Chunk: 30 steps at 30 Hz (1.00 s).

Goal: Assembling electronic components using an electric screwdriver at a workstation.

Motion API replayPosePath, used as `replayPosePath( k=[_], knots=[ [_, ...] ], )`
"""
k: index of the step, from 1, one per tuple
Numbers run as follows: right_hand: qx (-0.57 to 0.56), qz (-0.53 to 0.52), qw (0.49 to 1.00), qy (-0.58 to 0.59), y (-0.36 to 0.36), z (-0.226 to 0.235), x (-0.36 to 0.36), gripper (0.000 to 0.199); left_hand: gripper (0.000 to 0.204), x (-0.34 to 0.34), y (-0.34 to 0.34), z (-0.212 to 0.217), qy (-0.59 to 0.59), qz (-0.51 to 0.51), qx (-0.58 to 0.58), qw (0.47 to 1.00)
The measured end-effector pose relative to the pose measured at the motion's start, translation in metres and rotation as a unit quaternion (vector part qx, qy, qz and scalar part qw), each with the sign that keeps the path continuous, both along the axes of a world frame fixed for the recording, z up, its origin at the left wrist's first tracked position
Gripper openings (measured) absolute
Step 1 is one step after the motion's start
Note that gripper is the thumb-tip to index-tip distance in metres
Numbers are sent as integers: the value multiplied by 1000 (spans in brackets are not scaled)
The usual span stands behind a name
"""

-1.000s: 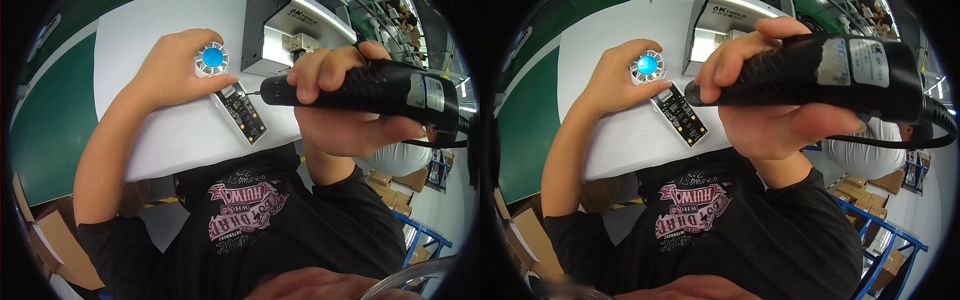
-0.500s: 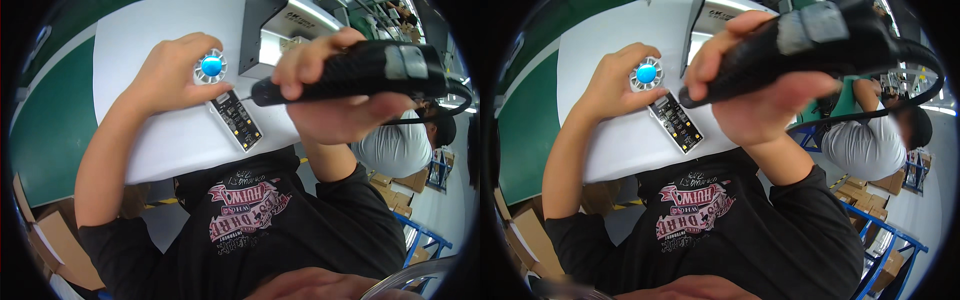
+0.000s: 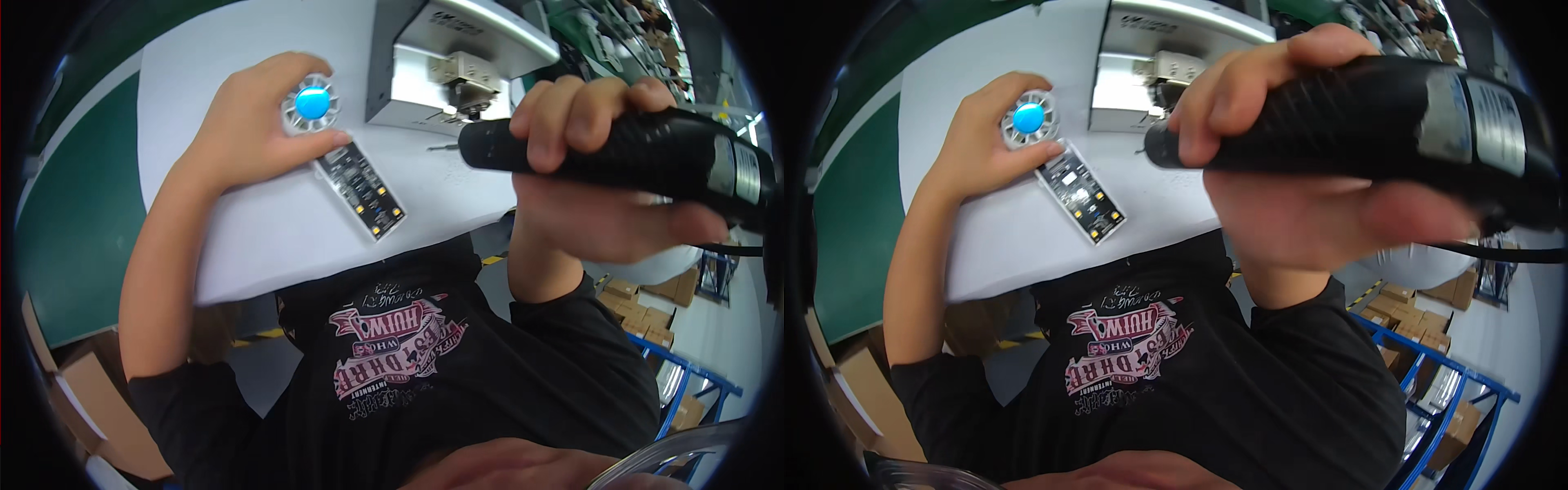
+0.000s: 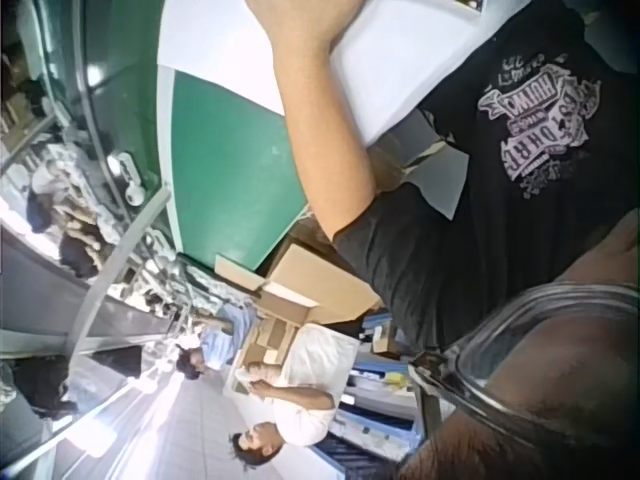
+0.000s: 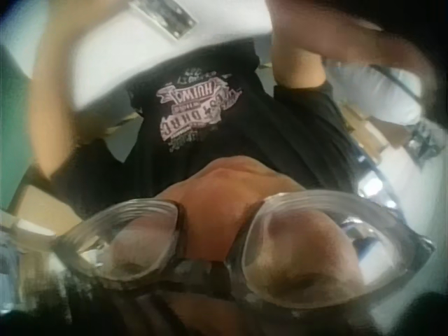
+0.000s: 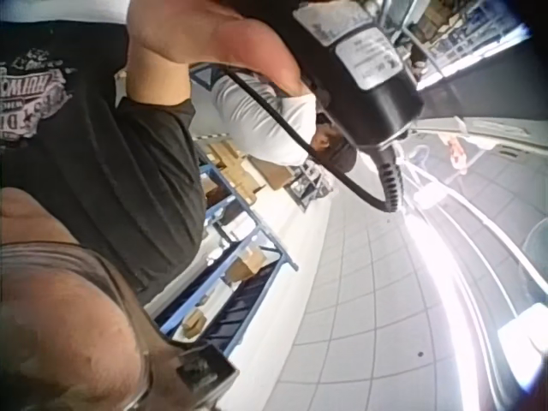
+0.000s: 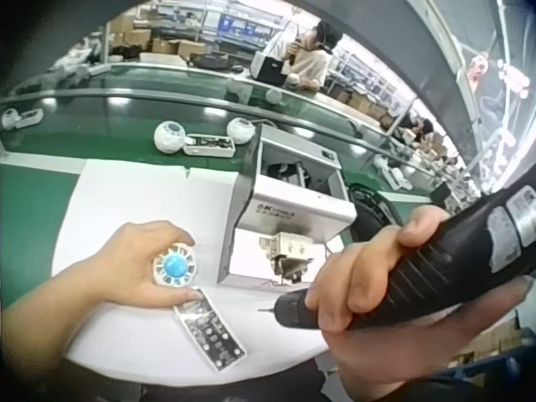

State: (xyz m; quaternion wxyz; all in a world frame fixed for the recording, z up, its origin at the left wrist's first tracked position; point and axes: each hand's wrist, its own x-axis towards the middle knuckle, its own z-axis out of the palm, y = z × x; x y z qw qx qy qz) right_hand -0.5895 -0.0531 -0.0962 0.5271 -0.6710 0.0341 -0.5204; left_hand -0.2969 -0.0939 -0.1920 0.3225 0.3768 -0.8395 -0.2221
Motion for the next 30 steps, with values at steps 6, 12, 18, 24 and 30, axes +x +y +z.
replayPosePath(
  k=[6, 12, 18, 24, 30],
  knots=[
    [19, -13, 1000, -7, 20, -18, 48, 109, 58, -6, 0, 6, -16, -27, 17, 999],
    [-17, 29, 999, 33, 1, -22, 62, 112, 57, -2, 4, 4, -9, -18, -1, 1000],
    [65, 28, 997, -7, 13, -22, 81, 112, 51, -1, -3, 16, -44, -15, -25, 999],
    [87, 19, 996, 25, 0, -30, 75, 108, 55, -2, -3, 1, -26, -3, -18, 1000],
    [-59, -25, 997, 31, -14, 15, -8, 101, 59, 7, -7, 3, -24, 31, -2, 999]
  ],
)
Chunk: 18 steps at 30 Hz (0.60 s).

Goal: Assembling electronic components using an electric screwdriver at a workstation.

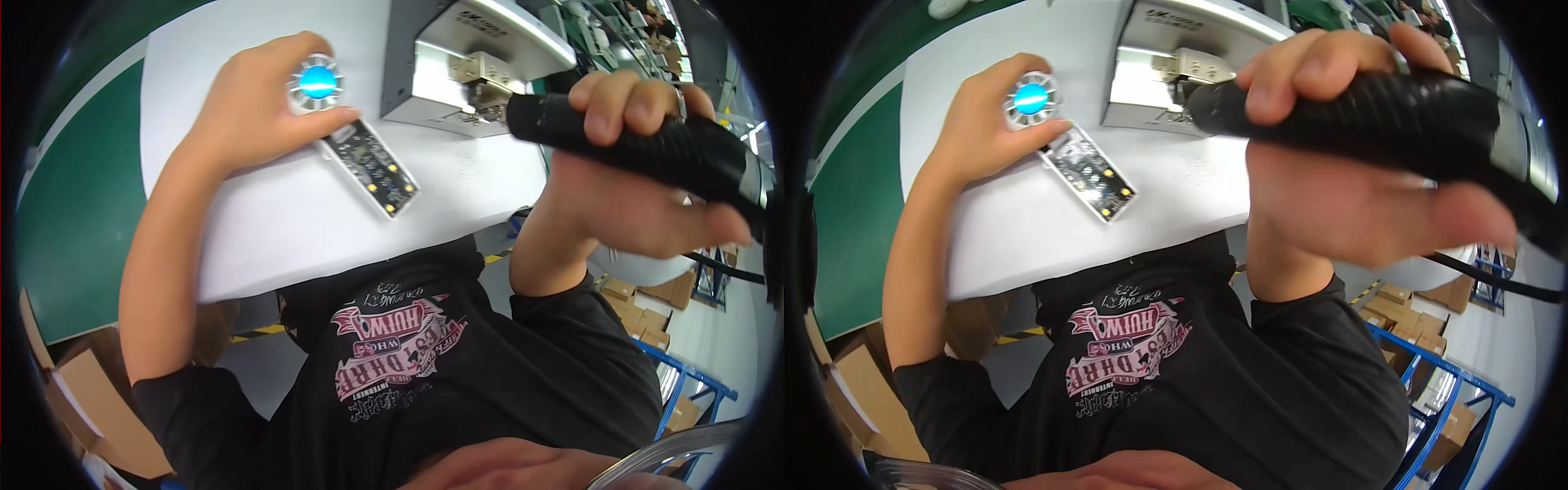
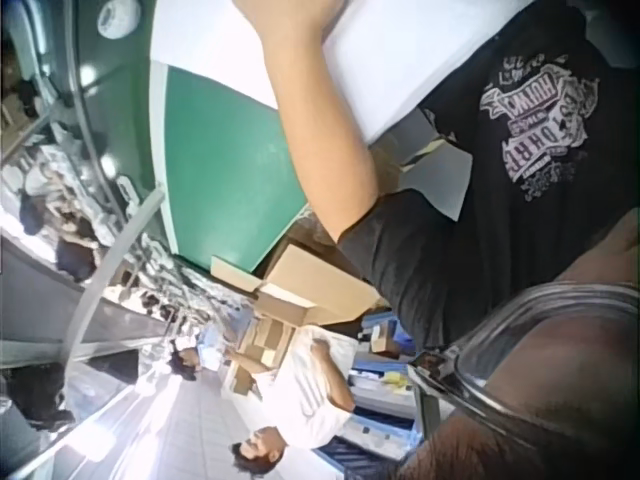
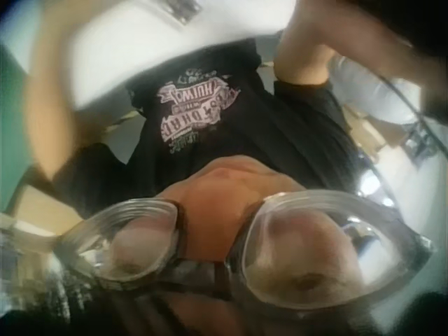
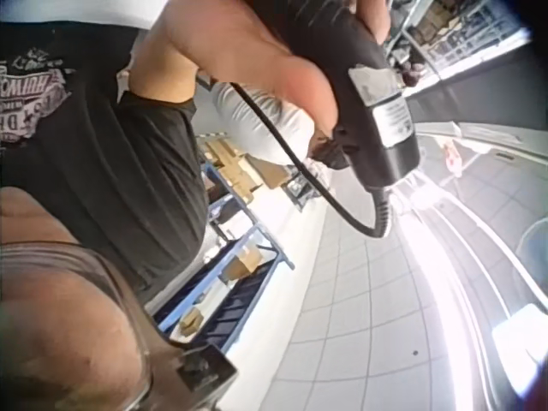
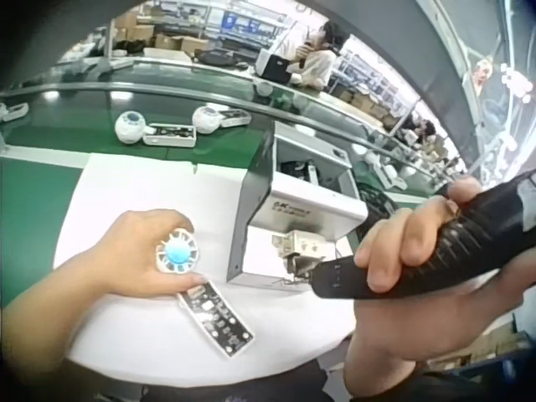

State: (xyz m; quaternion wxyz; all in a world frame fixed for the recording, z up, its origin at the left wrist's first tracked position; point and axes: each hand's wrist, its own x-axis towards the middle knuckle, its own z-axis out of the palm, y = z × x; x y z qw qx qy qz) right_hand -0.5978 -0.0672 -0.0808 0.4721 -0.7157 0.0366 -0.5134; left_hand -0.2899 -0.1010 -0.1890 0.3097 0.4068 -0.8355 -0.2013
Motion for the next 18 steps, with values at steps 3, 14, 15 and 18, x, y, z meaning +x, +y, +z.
replayPosePath(
  k=[3, 14, 15, 18],
  knots=[
    [-30, -39, 998, 24, 7, 0, -8, 101, 59, 8, 6, -11, -1, 20, -3, 1000],
    [70, -26, 997, -23, 48, -42, 12, 106, 60, 11, 6, -14, -6, 36, 15, 999],
    [69, -24, 997, -31, 47, -48, 14, 107, 61, 10, 6, -14, -15, 39, 28, 999],
    [67, -18, 996, -50, 45, -56, 20, 109, 62, 10, 6, -17, -29, 45, 33, 998]
  ],
)
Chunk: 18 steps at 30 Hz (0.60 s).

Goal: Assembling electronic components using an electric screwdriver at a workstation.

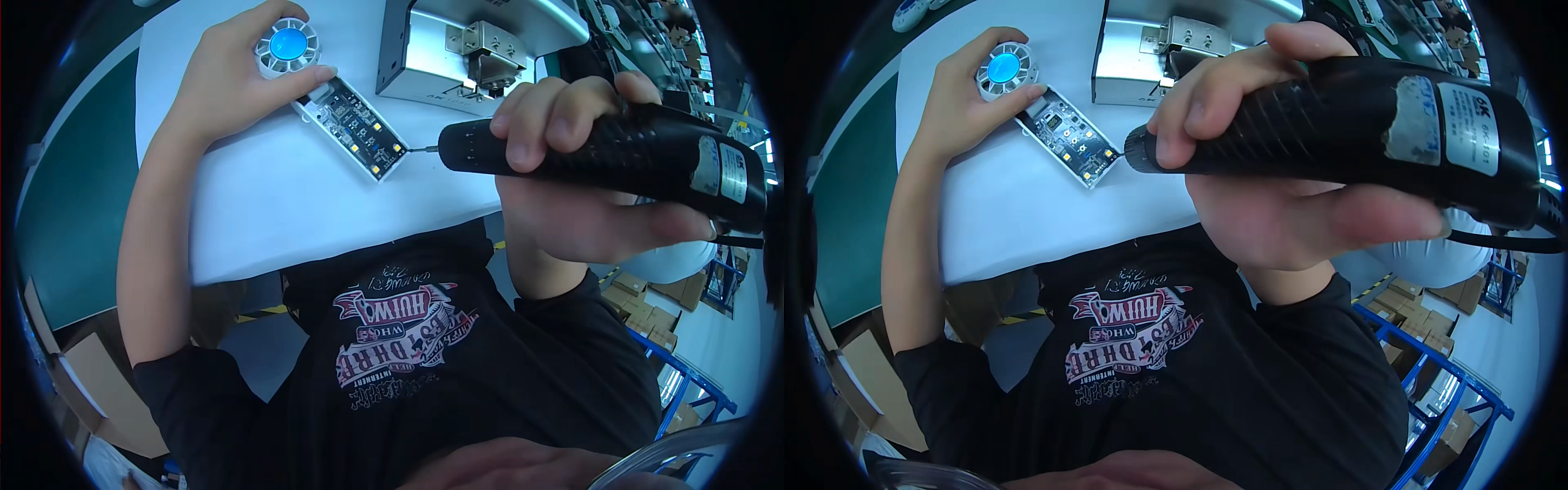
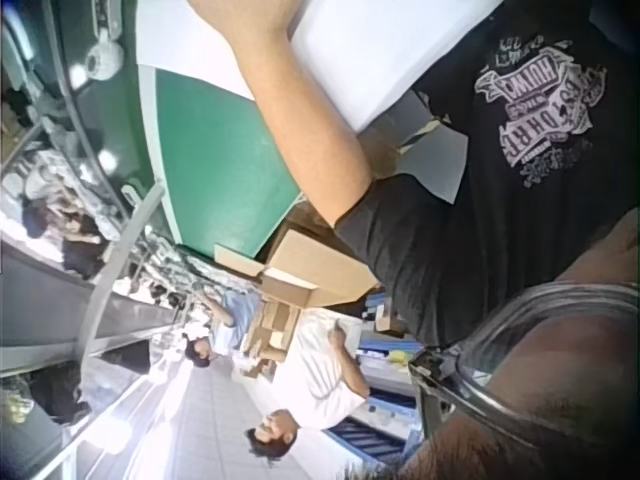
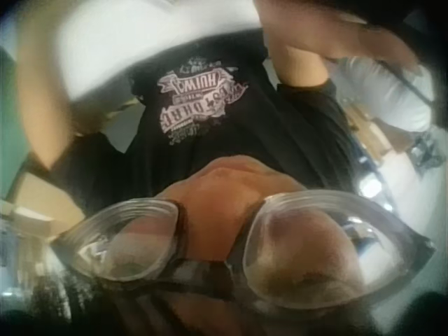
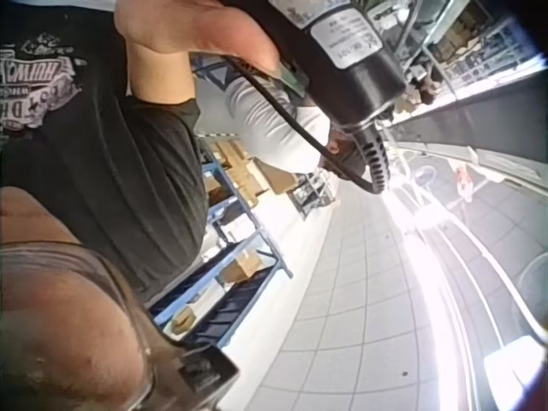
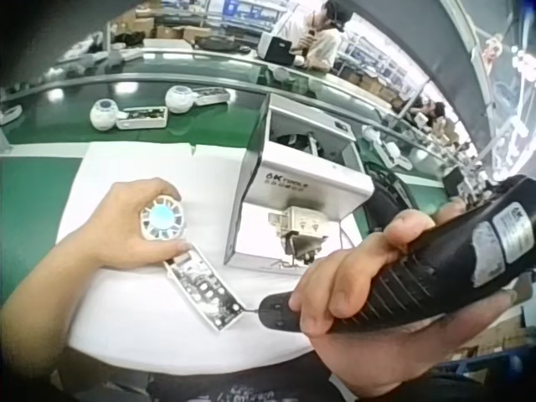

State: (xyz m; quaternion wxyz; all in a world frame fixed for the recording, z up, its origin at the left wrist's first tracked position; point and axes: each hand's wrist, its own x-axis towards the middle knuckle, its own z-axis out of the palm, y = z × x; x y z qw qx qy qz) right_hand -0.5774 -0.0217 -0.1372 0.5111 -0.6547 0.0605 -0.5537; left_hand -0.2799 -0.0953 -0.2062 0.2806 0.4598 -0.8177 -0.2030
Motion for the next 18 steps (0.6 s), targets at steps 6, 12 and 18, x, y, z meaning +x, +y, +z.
replayPosePath(
  k=[6, 12, 18],
  knots=[
    [-38, 6, 993, 109, -25, 7, -12, 114, 61, -4, -8, 1, -5, 0, 1, 1000],
    [46, -13, 998, 35, -18, -1, 5, 114, 57, -12, -10, 4, 34, -13, 10, 999],
    [8, 20, 999, 50, -27, 22, -8, 113, 56, -4, -8, 1, 45, -10, -38, 998]
  ],
)
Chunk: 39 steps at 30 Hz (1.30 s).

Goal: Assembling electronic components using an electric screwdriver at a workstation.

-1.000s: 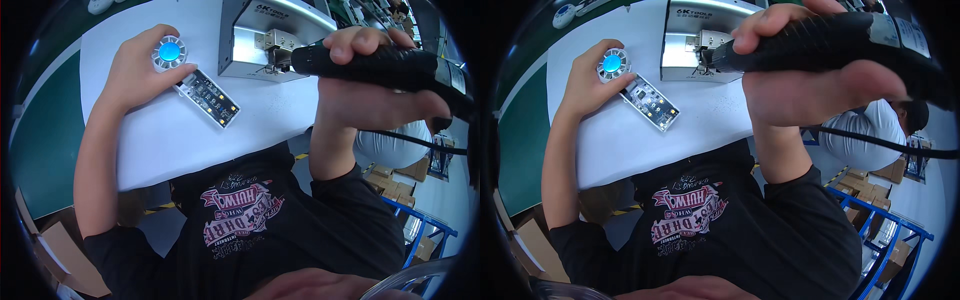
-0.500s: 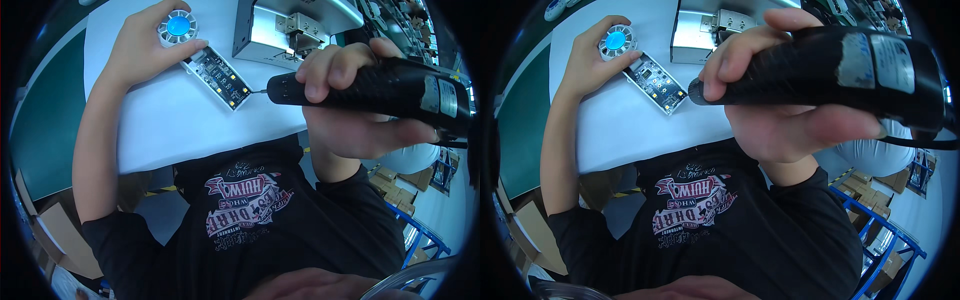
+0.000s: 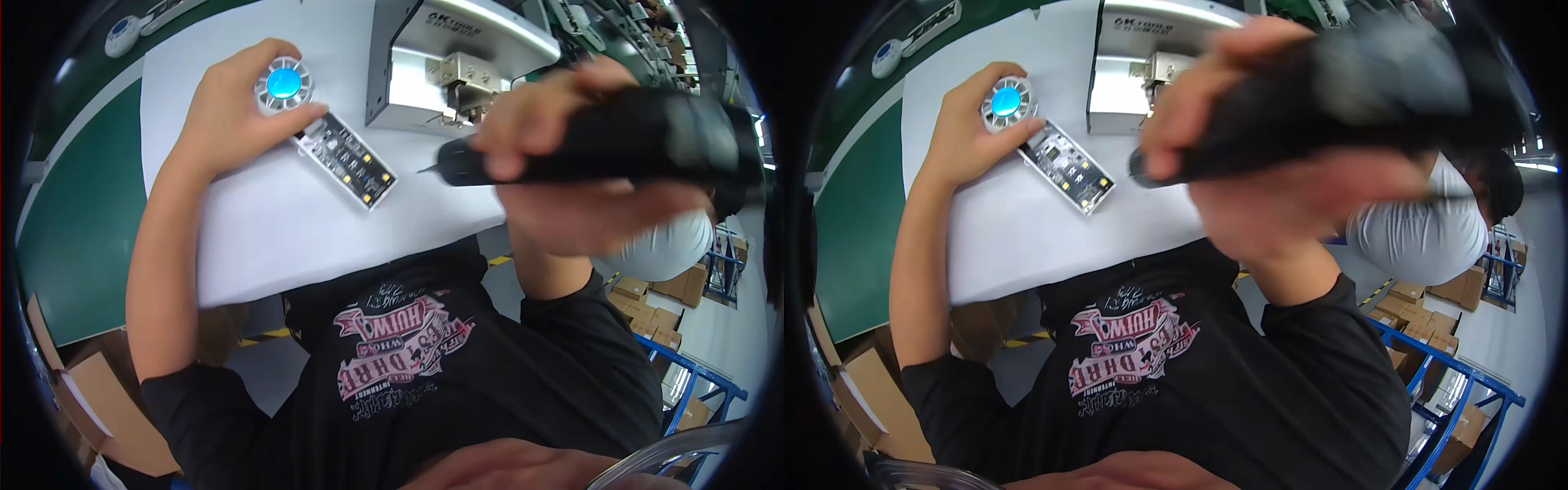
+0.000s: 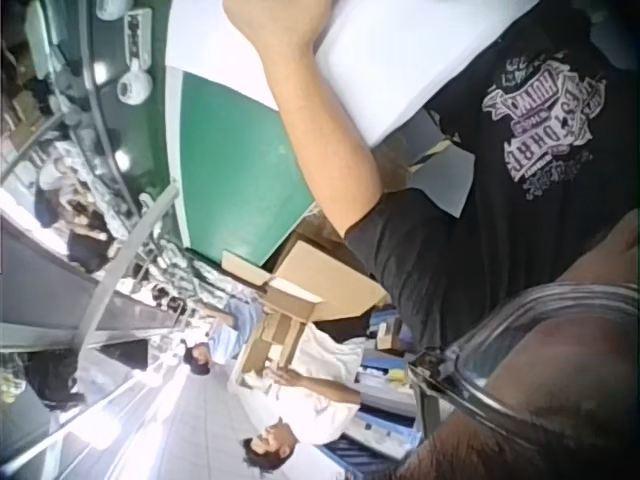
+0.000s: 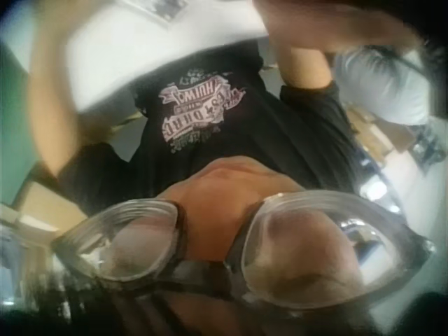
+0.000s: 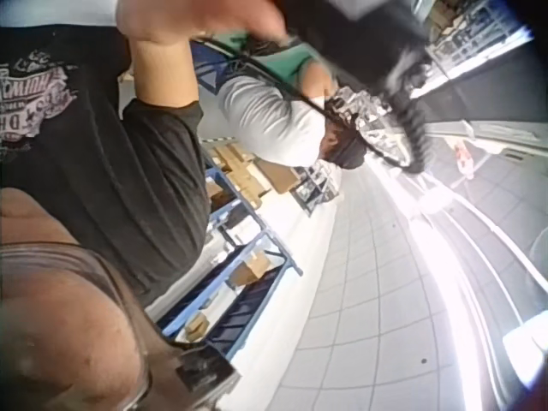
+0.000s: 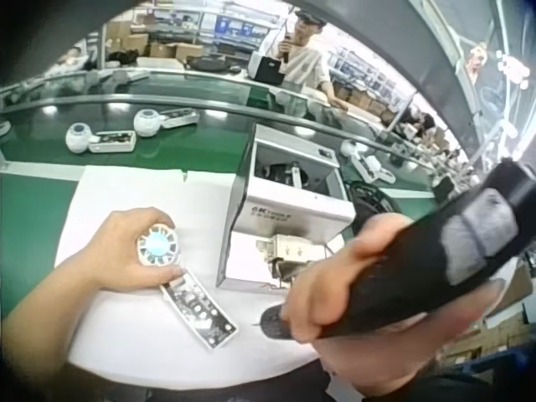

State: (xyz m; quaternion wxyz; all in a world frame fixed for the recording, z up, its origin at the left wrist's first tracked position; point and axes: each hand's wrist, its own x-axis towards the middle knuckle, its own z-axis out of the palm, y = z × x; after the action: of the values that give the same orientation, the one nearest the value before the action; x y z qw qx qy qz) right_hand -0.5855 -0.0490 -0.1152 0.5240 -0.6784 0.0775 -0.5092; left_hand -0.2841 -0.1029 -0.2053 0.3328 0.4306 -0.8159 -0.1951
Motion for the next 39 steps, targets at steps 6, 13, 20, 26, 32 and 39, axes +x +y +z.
replayPosePath(
  k=[6, 13, 20, 26, 32, 39],
  knots=[
    [-186, -79, 977, 75, -17, 34, -39, 110, 55, -9, -3, 10, 13, -8, 49, 999],
    [55, -82, 994, -42, 12, 9, 5, 111, 54, -2, -5, 5, 4, 0, 12, 1000],
    [68, -21, 995, -65, 20, -23, 25, 112, 51, -11, -2, 11, 9, -2, 70, 997],
    [63, -17, 997, -52, 18, -28, 31, 109, 50, -8, -5, 10, -5, 0, 45, 999],
    [155, -15, 985, -71, 8, -26, 41, 99, 57, -10, -9, 14, -8, 15, 47, 999],
    [283, -35, 926, -249, -15, -13, -56, 87, 62, -12, -1, 7, -38, 50, 11, 998]
  ],
)
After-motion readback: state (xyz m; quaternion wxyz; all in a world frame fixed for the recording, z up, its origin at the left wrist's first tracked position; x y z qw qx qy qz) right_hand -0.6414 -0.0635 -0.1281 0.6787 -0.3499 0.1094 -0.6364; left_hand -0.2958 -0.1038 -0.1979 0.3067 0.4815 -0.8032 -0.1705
